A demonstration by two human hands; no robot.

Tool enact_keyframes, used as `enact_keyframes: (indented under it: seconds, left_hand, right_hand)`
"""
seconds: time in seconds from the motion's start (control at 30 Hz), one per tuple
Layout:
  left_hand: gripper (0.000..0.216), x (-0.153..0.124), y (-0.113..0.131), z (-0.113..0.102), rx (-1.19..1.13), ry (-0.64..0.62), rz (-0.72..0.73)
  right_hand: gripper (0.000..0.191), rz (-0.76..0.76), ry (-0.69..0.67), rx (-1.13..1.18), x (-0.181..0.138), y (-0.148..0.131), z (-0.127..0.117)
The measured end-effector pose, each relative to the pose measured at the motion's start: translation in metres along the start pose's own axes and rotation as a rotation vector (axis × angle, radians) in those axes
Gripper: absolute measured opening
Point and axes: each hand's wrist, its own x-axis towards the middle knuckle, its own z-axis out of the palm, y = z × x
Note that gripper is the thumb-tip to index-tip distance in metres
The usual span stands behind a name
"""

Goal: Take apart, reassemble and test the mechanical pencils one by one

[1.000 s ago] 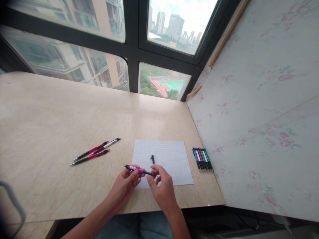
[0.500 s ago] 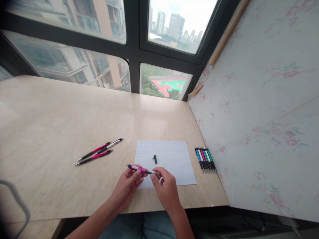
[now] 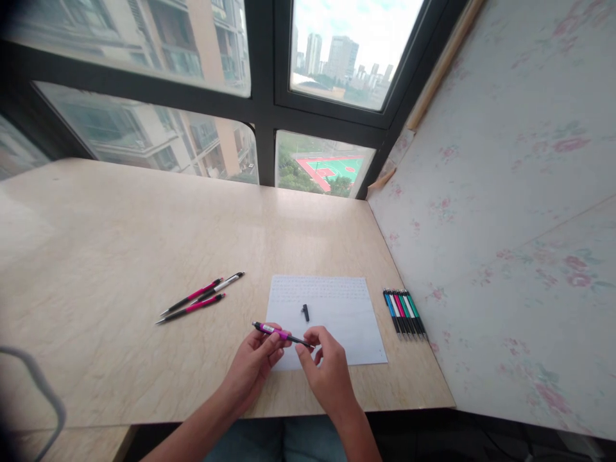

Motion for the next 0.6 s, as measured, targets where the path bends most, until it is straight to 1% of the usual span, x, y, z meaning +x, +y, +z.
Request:
enact_keyframes:
  seconds: [0.07,0.1,0.23,0.27,0.4,0.47,0.6]
  left_hand:
    - [0.028,0.0007,-0.0003,-0.0006,0.004,0.005,0.006]
    - [0.028,0.0010,-0.0005,-0.0009,0.006,0.004,0.008]
    - [0.028,0.0011,-0.0009,-0.0011,0.008,-0.012,0.006]
    - [0.029,0.0009,-0.0008,-0.0010,0.010,-0.010,0.004]
    - [0.030,0.0005,0.0002,-0.0001,0.017,0.014,0.013]
    - [0.030,0.0001,0.0008,0.0007,0.023,0.022,0.015]
    - [0.032,-0.0013,0.0026,0.0031,0.030,0.020,0.003]
  right_hand:
    - [0.020,-0.016,0.013,-0.025,-0.0003,0.0004,0.0006]
    - [0.022,-0.020,0.005,-0.039,-0.0005,0.0006,0.0007]
    - [0.039,0.002,-0.036,-0.073,-0.0009,0.0010,0.0006]
    - [0.040,0.008,-0.040,-0.065,-0.0008,0.0009,0.0007]
    - [0.023,-0.014,-0.022,-0.037,0.0006,-0.0009,0.0019]
    - [0.021,-0.037,-0.011,-0.054,0.0011,-0.0022,0.0024]
    - [0.037,-0.039,-0.035,-0.086,0.0023,-0.0031,0.0021]
